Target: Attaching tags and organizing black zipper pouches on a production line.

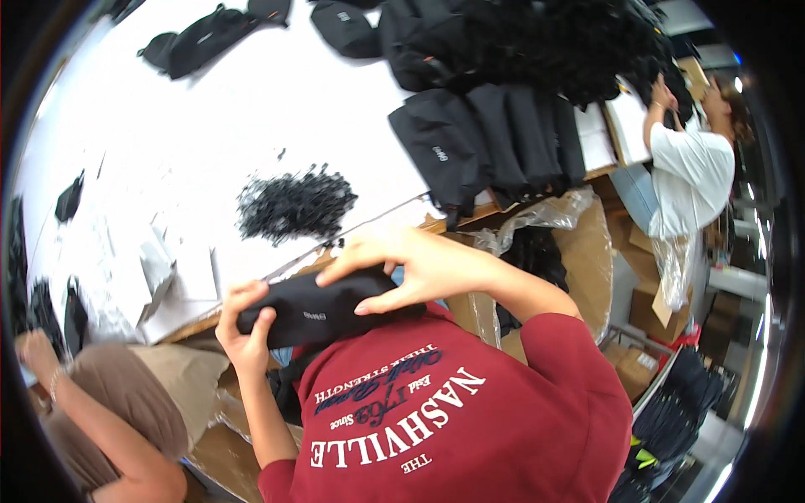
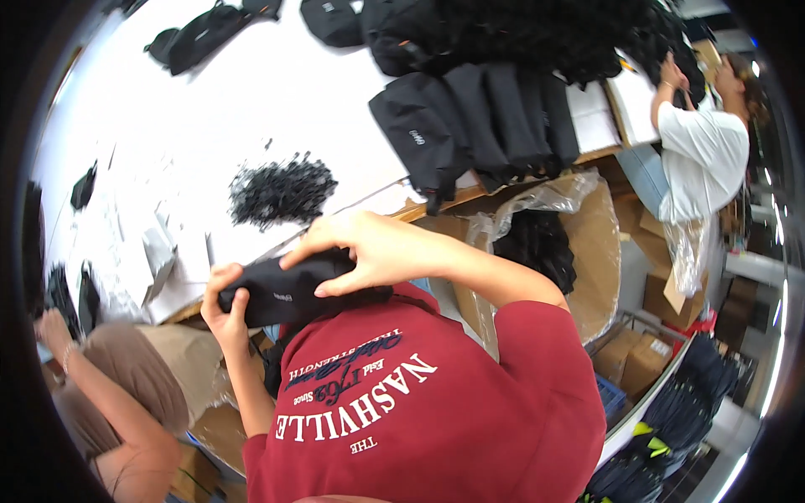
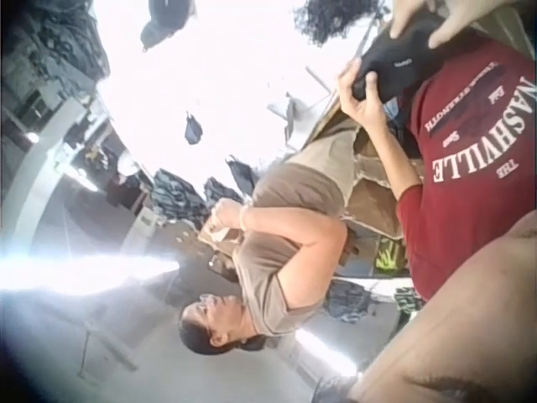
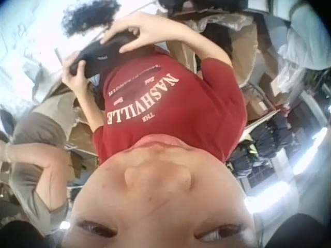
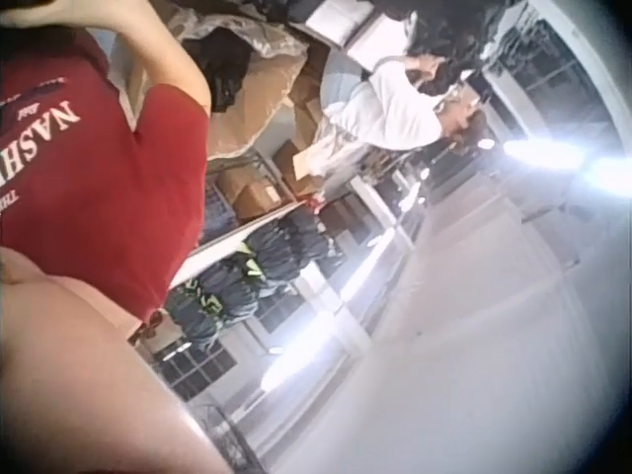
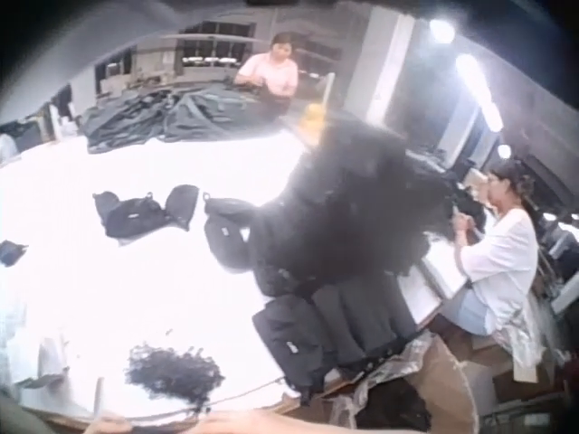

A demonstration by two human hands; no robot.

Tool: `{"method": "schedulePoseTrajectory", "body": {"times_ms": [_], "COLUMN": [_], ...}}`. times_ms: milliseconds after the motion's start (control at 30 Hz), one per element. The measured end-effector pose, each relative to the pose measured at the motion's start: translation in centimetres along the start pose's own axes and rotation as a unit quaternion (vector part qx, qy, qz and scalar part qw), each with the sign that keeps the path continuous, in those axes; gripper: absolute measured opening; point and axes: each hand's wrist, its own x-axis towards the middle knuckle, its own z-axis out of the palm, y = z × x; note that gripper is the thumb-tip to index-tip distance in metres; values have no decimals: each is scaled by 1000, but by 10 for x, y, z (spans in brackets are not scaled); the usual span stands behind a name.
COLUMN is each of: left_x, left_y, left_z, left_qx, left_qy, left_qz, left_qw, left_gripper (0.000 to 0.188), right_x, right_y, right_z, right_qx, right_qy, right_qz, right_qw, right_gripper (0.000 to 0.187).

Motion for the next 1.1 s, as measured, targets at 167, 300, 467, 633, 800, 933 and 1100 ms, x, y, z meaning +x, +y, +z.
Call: {"method": "schedulePoseTrajectory", "body": {"times_ms": [167, 300, 467, 633, 800, 933, 1100], "left_x": [6, 16, 36, 45, 45, 35, 58], "left_y": [6, 12, 1, -23, -65, -62, -58], "left_z": [-3, -10, -92, -149, -155, -165, -161], "left_qx": [-58, 9, 250, 518, 582, 490, 553], "left_qy": [-261, -238, 112, 191, 174, 173, 196], "left_qz": [-101, -55, 21, 36, -2, -65, -43], "left_qw": [958, 970, 962, 833, 795, 852, 809], "left_gripper": [46, 58, 31, 47, 54, 55, 66], "right_x": [-36, -77, -205, -238, -236, -226, -235], "right_y": [34, 16, 36, 110, 196, 183, 163], "right_z": [-4, -38, -114, -167, -180, -183, -192], "right_qx": [-23, -6, 46, -207, -253, -338, -422], "right_qy": [-32, 112, 629, 736, 674, 640, 658], "right_qz": [-9, 21, -101, -40, 95, 98, 116], "right_qw": [999, 993, 770, 644, 687, 683, 612], "right_gripper": [34, 30, 46, 36, 21, 21, 20]}}
